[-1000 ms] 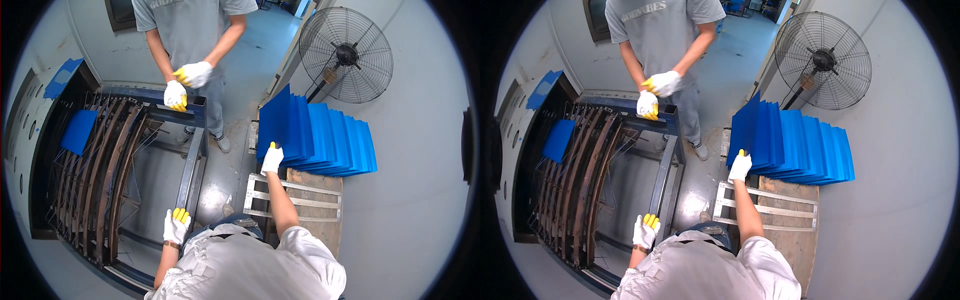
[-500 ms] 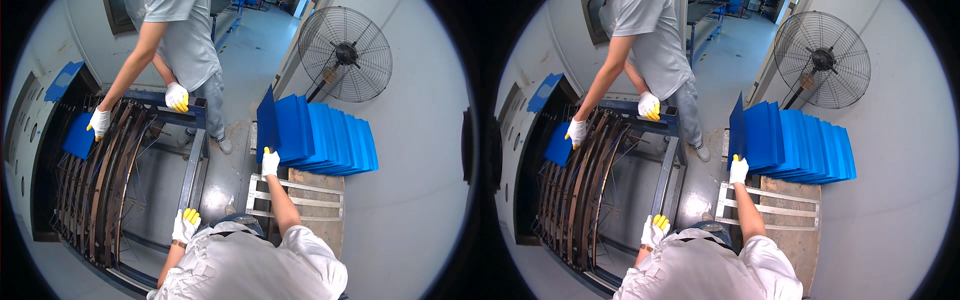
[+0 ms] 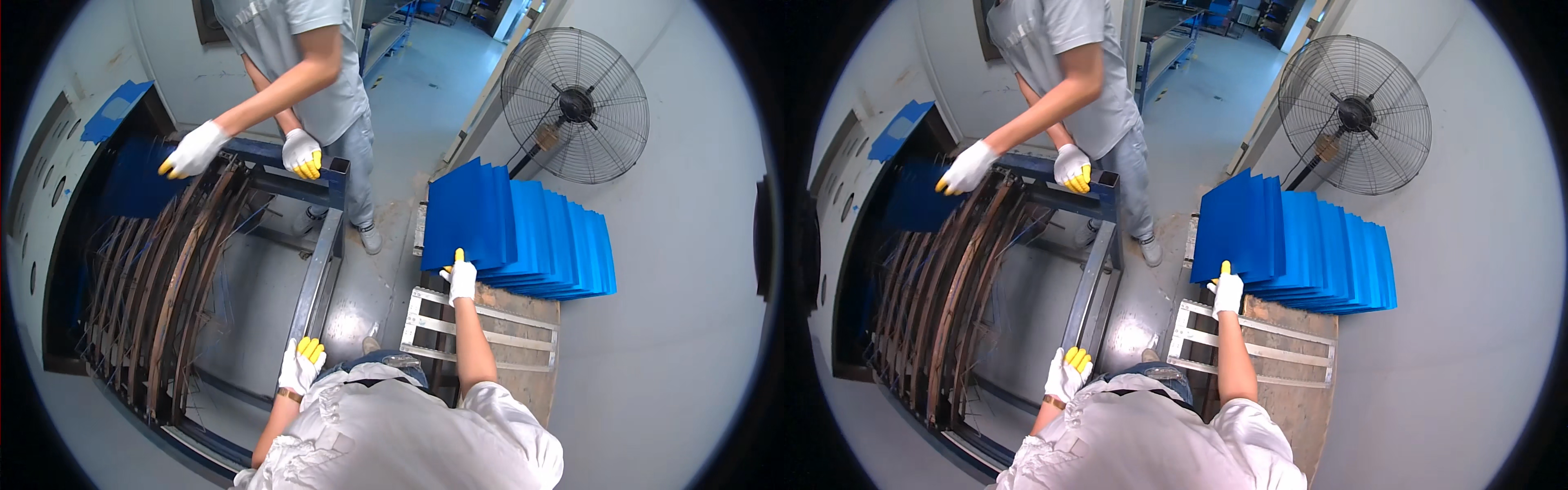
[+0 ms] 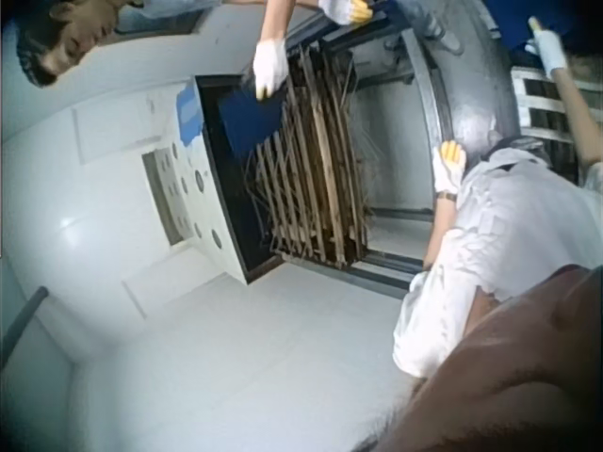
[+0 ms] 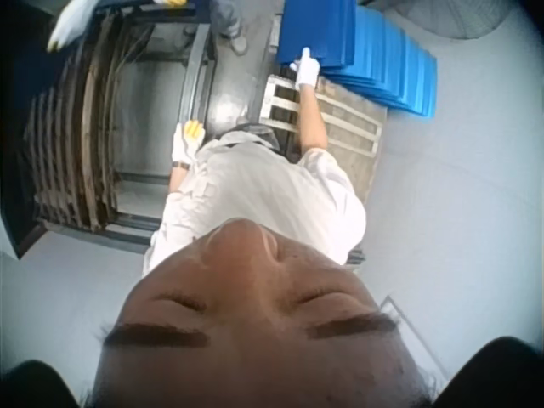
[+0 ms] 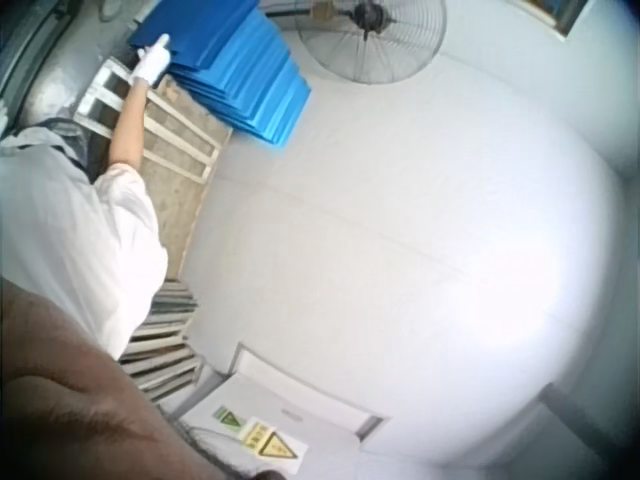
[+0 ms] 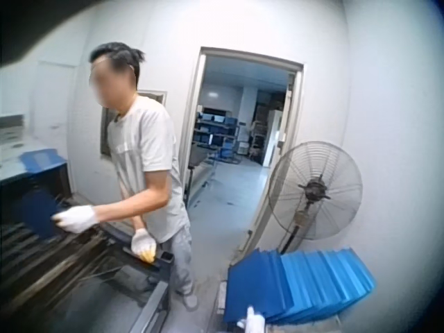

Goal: The person repeatedly picks up blue rectangular plates from a stack and places them onto a metal rack. They handle the plates one at a time, transferring them from a wooden pallet to the rack while another person assists nearby.

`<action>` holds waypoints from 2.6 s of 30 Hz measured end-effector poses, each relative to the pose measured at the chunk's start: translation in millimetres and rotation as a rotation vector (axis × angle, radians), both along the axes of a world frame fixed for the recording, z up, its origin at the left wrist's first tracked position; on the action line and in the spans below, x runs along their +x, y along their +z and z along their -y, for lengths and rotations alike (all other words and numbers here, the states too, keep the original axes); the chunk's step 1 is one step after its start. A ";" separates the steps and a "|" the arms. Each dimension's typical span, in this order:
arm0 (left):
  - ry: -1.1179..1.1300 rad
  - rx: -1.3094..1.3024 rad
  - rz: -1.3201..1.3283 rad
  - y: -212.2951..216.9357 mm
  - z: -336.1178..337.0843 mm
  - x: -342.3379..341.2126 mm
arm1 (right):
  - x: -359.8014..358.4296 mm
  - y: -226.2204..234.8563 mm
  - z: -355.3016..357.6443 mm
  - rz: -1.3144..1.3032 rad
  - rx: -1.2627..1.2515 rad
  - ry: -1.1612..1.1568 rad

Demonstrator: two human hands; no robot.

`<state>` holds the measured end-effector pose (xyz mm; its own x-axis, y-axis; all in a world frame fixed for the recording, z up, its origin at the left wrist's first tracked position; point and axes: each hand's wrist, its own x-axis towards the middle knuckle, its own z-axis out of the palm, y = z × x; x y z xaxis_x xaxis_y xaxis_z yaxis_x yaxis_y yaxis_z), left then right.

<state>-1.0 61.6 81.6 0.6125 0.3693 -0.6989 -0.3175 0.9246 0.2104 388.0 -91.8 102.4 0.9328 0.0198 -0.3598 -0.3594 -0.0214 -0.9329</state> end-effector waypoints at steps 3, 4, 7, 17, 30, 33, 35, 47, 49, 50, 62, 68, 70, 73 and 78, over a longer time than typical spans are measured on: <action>0.008 -0.004 0.000 -3.1 0.2 -3.2 | 3.3 -11.3 8.2 0.081 -0.053 0.015; 0.009 -0.003 -0.002 -4.1 0.5 -4.1 | 5.0 -14.3 9.4 0.087 -0.083 0.022; 0.015 0.000 -0.002 -6.4 1.1 -6.7 | 4.1 -12.8 6.0 0.089 -0.109 0.024; 0.026 -0.019 -0.002 -3.0 5.6 -9.8 | 13.1 -13.8 15.0 -0.009 -0.127 0.075; 0.002 -0.032 0.032 -11.2 15.4 -7.4 | 14.2 -18.4 23.3 -0.021 -0.077 0.130; -0.002 -0.026 0.016 -8.6 18.7 -4.6 | 16.5 -19.2 25.4 -0.028 -0.099 0.144; -0.003 -0.024 0.018 -9.9 21.5 -3.4 | 18.4 -20.2 26.4 -0.033 -0.132 0.170; -0.025 -0.017 0.003 -21.7 27.3 -0.1 | 12.4 -1.9 24.7 -0.057 -0.135 0.242; -0.023 -0.004 -0.022 -26.6 28.3 -1.9 | 12.3 0.6 24.2 -0.045 -0.195 0.270; -0.020 0.006 -0.023 -29.7 27.7 -3.8 | 11.9 1.4 24.4 -0.039 -0.224 0.285; 0.114 0.022 0.016 -48.6 9.8 -57.0 | -72.6 42.0 -15.9 -0.422 0.005 0.832; 0.162 0.025 -0.082 -13.2 -4.9 -71.4 | -194.7 80.5 -133.2 -0.346 0.087 1.351; 0.265 -0.022 -0.082 -10.8 -9.7 -81.3 | -236.8 69.7 -164.8 -0.413 0.089 1.606; 0.335 -0.062 -0.004 -5.5 -18.3 -106.3 | -289.2 70.3 -202.0 -0.449 0.143 1.848; -0.336 1.508 -0.876 -56.1 -18.2 -182.8 | -369.2 82.1 -259.4 -0.514 0.123 2.037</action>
<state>-183.8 79.8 25.5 0.4593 0.8876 -0.0362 0.4874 -0.2177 0.8456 18.8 167.6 184.5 -0.5922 0.6791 -0.4338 -0.0776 -0.5839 -0.8081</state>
